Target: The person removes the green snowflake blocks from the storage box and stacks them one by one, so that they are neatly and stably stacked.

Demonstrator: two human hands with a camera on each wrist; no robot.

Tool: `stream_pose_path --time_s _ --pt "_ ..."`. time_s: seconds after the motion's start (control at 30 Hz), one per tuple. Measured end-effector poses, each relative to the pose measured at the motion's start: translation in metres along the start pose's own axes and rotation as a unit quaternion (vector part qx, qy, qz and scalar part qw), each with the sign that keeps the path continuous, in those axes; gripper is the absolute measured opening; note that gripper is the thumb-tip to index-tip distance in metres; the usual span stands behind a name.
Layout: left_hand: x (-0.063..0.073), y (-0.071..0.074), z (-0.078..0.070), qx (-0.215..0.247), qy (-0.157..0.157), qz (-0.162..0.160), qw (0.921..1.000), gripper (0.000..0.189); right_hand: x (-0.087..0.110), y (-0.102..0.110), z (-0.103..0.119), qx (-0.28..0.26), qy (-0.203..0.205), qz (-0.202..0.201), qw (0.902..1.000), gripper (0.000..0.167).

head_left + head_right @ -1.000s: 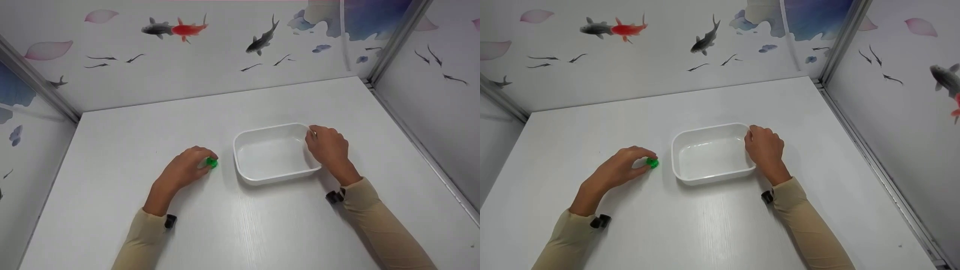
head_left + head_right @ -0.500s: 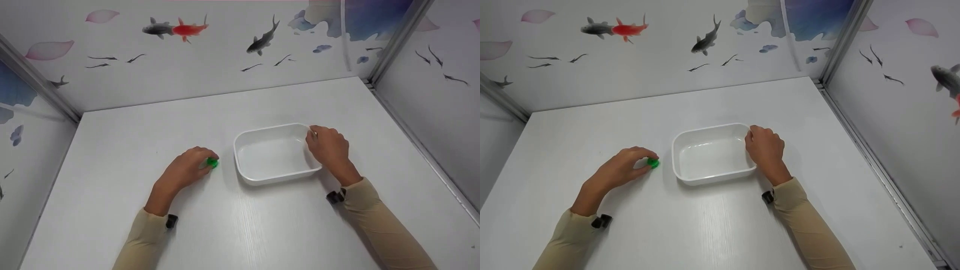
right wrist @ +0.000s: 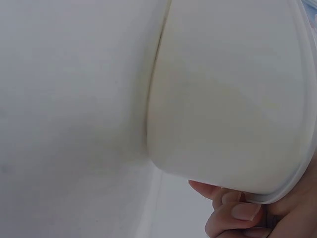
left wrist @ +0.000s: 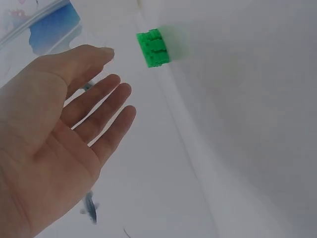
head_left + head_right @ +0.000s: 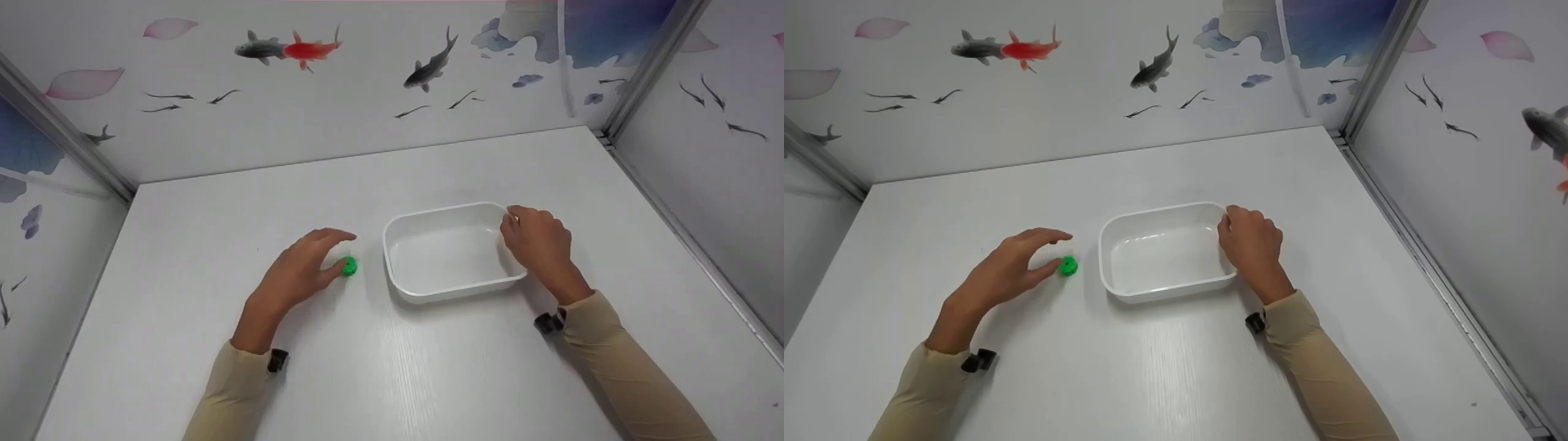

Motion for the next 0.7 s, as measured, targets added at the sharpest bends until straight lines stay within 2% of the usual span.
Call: stream_pose_path --time_s 0.23,0.4,0.53,0.7 --pt "0.002 0.026 -0.003 -0.064 0.015 -0.075 0.9951 0.041 -0.003 0.0 0.0 0.0 -0.003 0.012 0.9999 0.042" --pt "0.007 0.037 -0.007 -0.081 0.015 -0.128 0.9883 0.037 -0.003 0.0 -0.004 0.001 -0.006 0.018 0.9998 0.042" --pt "0.009 0.04 -0.009 -0.089 0.017 -0.152 0.9843 0.036 -0.002 0.002 -0.01 0.003 -0.013 0.021 0.9997 0.042" --pt "0.012 0.043 -0.004 -0.092 0.032 -0.171 0.9804 0.036 -0.003 0.005 -0.012 -0.009 -0.009 0.023 0.9996 0.044"
Point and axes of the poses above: each hand's wrist, its own x-axis away from the middle knuckle, its own y-axis out of the back of the hand, z = x × y, the point moved 6 cm from there along -x, towards the middle knuckle, and after that the axes turned 6 degrees about -x, right-handed, at the moved point
